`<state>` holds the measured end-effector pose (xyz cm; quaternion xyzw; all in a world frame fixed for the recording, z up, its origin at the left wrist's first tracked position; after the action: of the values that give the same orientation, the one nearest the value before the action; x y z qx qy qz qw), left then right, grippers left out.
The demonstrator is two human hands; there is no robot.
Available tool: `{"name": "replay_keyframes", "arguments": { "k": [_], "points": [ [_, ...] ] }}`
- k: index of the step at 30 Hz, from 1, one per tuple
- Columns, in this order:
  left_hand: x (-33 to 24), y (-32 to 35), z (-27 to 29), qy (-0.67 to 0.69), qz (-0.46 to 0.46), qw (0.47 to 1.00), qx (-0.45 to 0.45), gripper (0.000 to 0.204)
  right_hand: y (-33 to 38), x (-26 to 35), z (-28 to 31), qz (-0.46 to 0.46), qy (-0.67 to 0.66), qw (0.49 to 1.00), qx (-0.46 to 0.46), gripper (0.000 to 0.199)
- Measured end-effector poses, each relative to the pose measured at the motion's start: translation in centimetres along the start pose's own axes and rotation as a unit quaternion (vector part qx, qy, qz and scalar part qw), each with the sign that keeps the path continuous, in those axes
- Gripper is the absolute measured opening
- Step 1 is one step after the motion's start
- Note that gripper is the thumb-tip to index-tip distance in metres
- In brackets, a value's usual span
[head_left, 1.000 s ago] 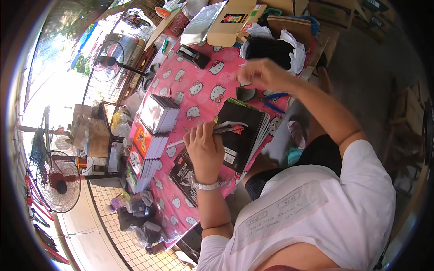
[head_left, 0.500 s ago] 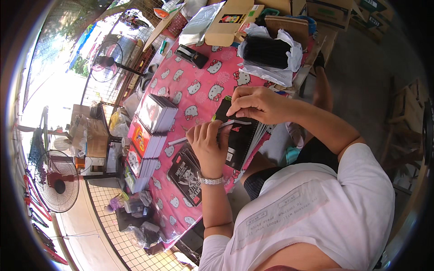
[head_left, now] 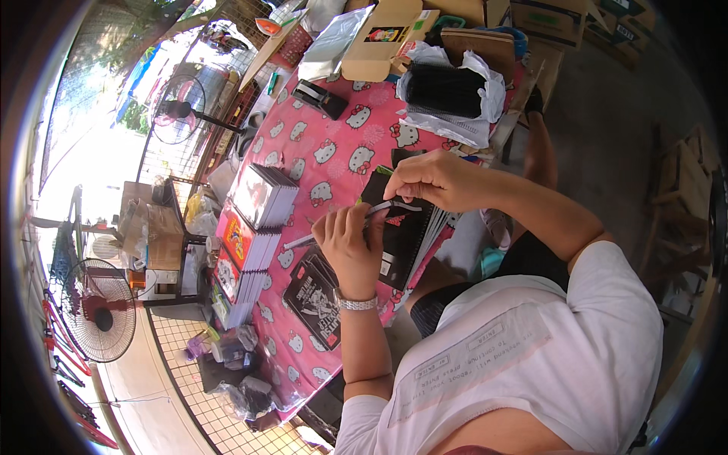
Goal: The person assembles spiral notebooks by hand, picking up notebook covers and paper, inserting a plastic spiral through the punched holes, and then setting the completed notebooks on a stack.
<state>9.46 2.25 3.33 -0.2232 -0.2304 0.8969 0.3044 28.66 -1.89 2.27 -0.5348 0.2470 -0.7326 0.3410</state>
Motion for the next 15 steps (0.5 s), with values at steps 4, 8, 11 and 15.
{"name": "replay_keyframes", "arguments": {
  "k": [4,8,11,15],
  "points": [
    [0.2,-0.1,-0.2,-0.013,-0.001,1.0,-0.002,0.022,-0.4,0.8,-0.2,-0.03,0.054,0.996,0.068,0.024],
    [-0.8,-0.7,-0.3,0.0,-0.017,1.0,0.004,0.019,0.3,0.5,-0.8,0.08,0.233,0.968,0.05,0.034],
    [-1.2,-0.5,-0.3,-0.009,-0.033,0.999,0.013,0.025,-0.4,1.2,-0.6,0.008,0.209,0.977,0.051,0.038],
    [-2.2,-0.3,-0.2,-0.04,-0.036,0.998,0.041,0.029,-1.4,1.7,0.6,-0.128,0.099,0.982,0.1,0.042]
  ]
}}
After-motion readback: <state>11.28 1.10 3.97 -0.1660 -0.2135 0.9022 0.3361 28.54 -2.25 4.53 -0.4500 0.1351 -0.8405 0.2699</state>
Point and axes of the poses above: each hand's wrist, its own y-axis away from the middle knuckle, its own z-axis out of the back of the hand, x = y × z, the point moved 3 cm from there along -y, towards the middle knuckle, and after that the axes turned 15 degrees about z, right-handed, at the moved point
